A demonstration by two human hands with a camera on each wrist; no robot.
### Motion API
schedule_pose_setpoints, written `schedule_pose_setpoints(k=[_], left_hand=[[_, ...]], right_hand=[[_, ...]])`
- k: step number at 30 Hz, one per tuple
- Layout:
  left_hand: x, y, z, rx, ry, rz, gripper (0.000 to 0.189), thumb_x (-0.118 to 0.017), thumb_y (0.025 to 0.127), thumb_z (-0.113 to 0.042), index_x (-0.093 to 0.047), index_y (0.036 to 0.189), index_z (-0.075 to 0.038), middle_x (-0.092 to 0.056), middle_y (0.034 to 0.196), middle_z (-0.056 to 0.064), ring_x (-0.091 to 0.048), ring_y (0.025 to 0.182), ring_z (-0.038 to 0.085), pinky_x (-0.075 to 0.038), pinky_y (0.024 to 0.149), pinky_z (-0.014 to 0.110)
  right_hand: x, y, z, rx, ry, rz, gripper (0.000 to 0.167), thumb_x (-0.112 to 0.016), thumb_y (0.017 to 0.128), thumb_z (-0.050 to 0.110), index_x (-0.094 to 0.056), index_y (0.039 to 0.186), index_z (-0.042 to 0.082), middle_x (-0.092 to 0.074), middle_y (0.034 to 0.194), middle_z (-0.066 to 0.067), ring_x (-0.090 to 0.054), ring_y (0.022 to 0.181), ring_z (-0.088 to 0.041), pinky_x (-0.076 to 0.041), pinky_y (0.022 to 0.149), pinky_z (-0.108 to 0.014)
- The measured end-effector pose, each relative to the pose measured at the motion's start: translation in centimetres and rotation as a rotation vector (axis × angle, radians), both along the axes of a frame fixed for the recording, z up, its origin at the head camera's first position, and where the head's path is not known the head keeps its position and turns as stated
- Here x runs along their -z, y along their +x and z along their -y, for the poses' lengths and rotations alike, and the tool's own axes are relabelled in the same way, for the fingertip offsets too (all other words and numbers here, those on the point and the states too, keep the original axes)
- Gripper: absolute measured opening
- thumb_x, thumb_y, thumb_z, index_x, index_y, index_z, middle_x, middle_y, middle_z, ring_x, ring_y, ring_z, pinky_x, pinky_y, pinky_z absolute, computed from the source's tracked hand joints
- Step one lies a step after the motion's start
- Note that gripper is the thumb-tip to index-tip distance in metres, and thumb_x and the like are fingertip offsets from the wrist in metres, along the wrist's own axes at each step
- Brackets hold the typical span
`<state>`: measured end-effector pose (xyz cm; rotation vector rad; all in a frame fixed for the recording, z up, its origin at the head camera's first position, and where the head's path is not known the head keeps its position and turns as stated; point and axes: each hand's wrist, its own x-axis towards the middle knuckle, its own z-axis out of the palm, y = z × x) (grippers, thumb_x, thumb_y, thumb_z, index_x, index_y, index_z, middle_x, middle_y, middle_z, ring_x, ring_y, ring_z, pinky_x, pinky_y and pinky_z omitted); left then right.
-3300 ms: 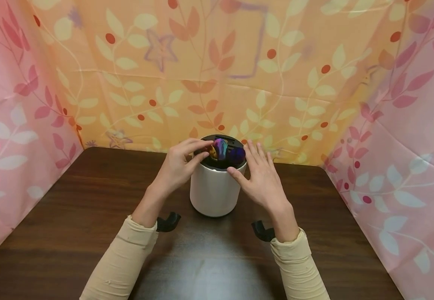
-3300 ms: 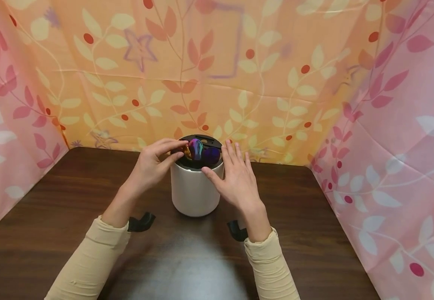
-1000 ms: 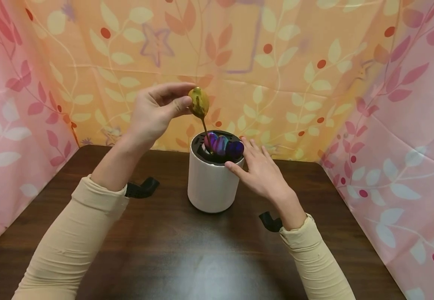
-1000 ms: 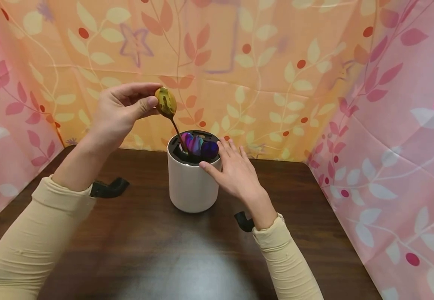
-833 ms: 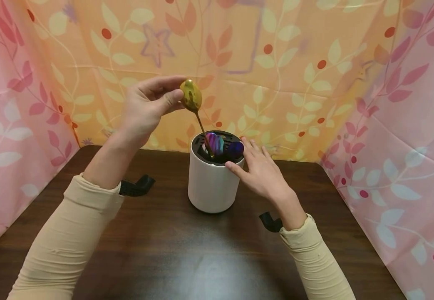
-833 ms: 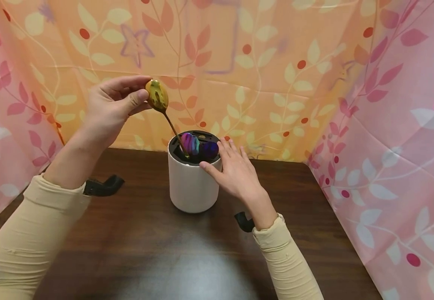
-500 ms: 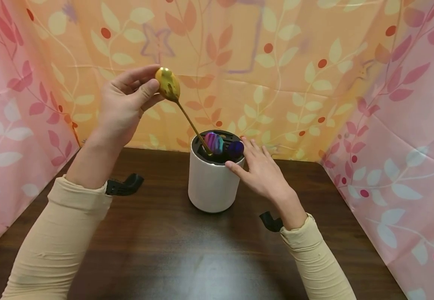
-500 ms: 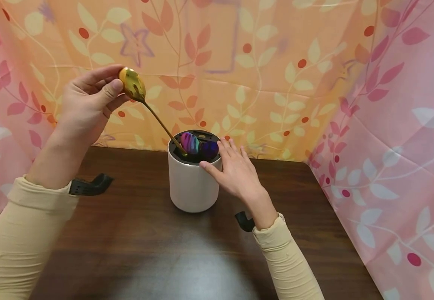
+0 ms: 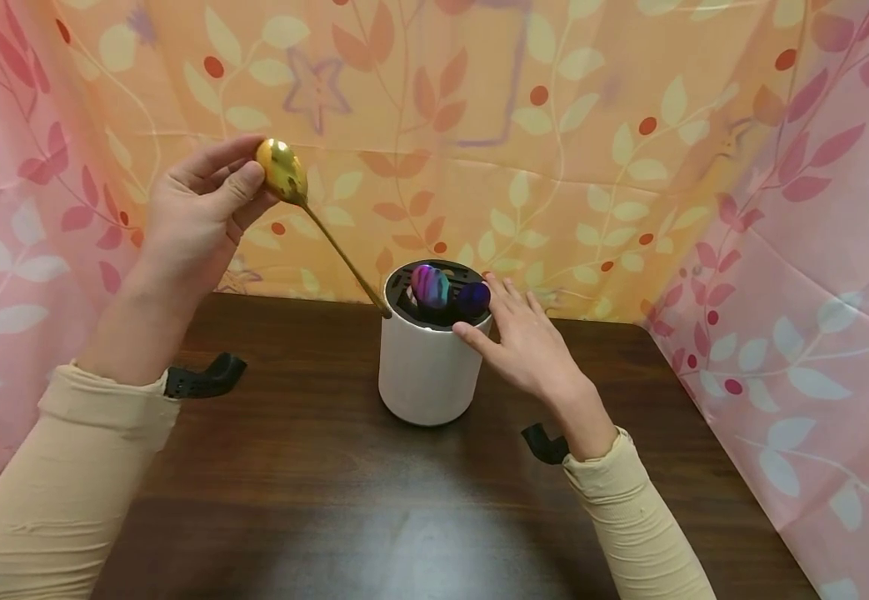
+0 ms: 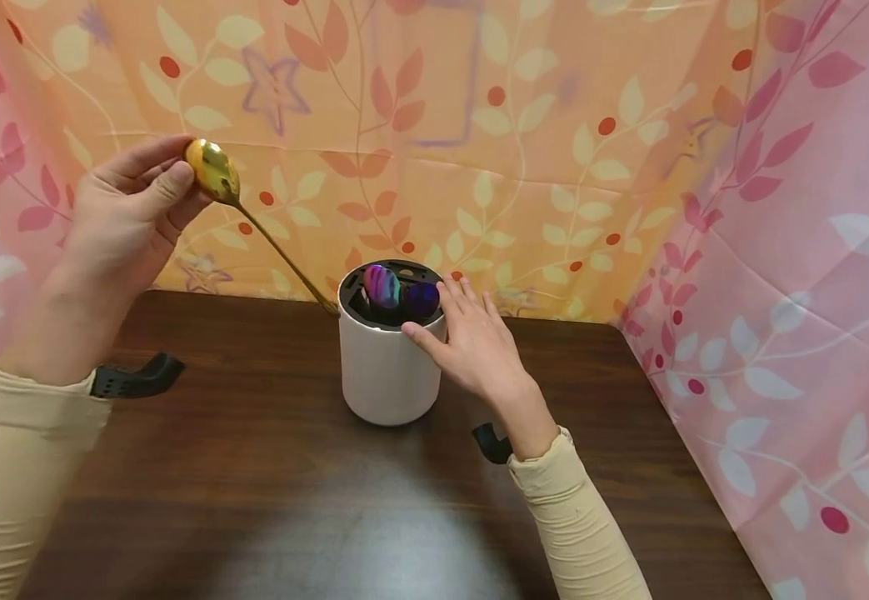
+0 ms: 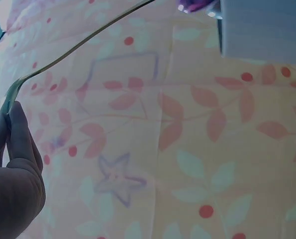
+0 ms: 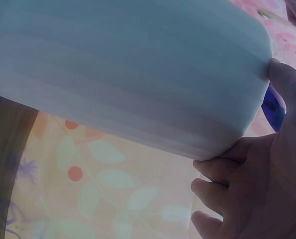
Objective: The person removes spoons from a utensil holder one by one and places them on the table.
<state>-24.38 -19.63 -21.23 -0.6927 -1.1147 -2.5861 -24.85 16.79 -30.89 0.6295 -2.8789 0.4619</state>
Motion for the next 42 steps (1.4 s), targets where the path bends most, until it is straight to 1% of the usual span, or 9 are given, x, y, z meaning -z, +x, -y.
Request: schedule_pose_setpoints(k=[7,10,15,23,29,30,34,38,42], left_hand=[[1.5,-0.4,1.4,-0.016,-0.155,0.078,0.029,-0.070,0.090,0.012,-0.075,0.118,0.008,-0.076,0.109,0.017,-0.075,0.096,0.024,-0.062,0.084,0.033],[2.5,-0.7,2.1,-0.040,-0.225,0.113,0.029,-0.071,0.090,0.010,-0.076,0.118,0.005,-0.077,0.108,0.014,-0.076,0.095,0.021,-0.062,0.084,0.031],[4.4,-1.4,3.4,-0.028,-0.330,0.168,0.027,-0.070,0.093,0.009,-0.078,0.116,0.001,-0.078,0.107,0.009,-0.075,0.095,0.016,-0.061,0.084,0.027],[7.4,-2.5,6.4,-0.108,-0.631,0.318,0.023,-0.071,0.097,-0.006,-0.081,0.116,-0.013,-0.078,0.107,-0.004,-0.075,0.095,0.008,-0.060,0.084,0.023],[9.6,-3.7,10.0,-0.131,-0.933,0.369,0.024,-0.067,0.102,-0.014,-0.079,0.116,-0.028,-0.075,0.105,-0.015,-0.072,0.096,0.002,-0.060,0.084,0.021],[9.9,-3.8,10.6,-0.125,-0.976,0.373,0.024,-0.066,0.103,-0.015,-0.078,0.116,-0.031,-0.075,0.106,-0.016,-0.070,0.098,0.000,-0.059,0.084,0.021],[10.9,-4.4,12.8,-0.086,-1.064,0.397,0.026,-0.066,0.104,-0.016,-0.076,0.124,-0.027,-0.072,0.112,-0.021,-0.065,0.106,-0.004,-0.059,0.087,0.022],[11.6,-4.9,14.8,-0.043,-1.159,0.416,0.028,-0.065,0.104,-0.014,-0.074,0.130,-0.019,-0.070,0.110,-0.023,-0.066,0.101,-0.004,-0.059,0.085,0.021],[12.2,-5.3,16.7,0.011,-1.223,0.423,0.029,-0.061,0.106,-0.011,-0.073,0.132,-0.015,-0.069,0.112,-0.023,-0.066,0.102,-0.006,-0.059,0.087,0.022]], right_hand=[[-0.1,0.1,-0.1,0.006,0.005,0.002,0.098,-0.037,0.099,0.078,-0.020,0.167,0.010,-0.013,0.174,-0.001,-0.007,0.161,-0.024,-0.002,0.130,-0.051],[-0.1,0.1,-0.1,0.003,0.002,0.000,0.097,-0.038,0.099,0.078,-0.020,0.167,0.010,-0.013,0.174,-0.001,-0.007,0.161,-0.024,-0.003,0.130,-0.052],[-0.1,0.1,0.0,-0.002,0.001,0.000,0.097,-0.038,0.099,0.078,-0.020,0.167,0.011,-0.014,0.174,-0.001,-0.008,0.161,-0.025,-0.003,0.130,-0.052],[-0.1,0.0,0.0,-0.004,0.004,0.005,0.097,-0.039,0.099,0.077,-0.020,0.167,0.011,-0.014,0.174,-0.002,-0.008,0.161,-0.025,-0.003,0.129,-0.053],[0.0,0.0,0.1,0.003,0.002,0.008,0.098,-0.037,0.098,0.079,-0.023,0.166,0.010,-0.015,0.174,-0.001,-0.008,0.161,-0.024,-0.003,0.130,-0.052],[0.1,0.0,0.1,0.004,0.001,0.008,0.098,-0.037,0.098,0.079,-0.023,0.166,0.010,-0.015,0.174,-0.001,-0.008,0.161,-0.024,-0.003,0.130,-0.052],[0.0,0.0,0.0,0.002,0.003,0.010,0.097,-0.037,0.099,0.078,-0.021,0.167,0.010,-0.014,0.174,-0.001,-0.008,0.161,-0.024,-0.002,0.129,-0.052],[0.0,0.0,-0.1,-0.001,0.006,0.011,0.097,-0.039,0.099,0.077,-0.020,0.167,0.011,-0.013,0.174,-0.001,-0.007,0.161,-0.025,-0.002,0.129,-0.053],[0.0,-0.1,0.0,0.001,0.004,0.006,0.097,-0.039,0.099,0.078,-0.022,0.167,0.010,-0.014,0.174,0.000,-0.007,0.161,-0.024,-0.002,0.129,-0.052]])
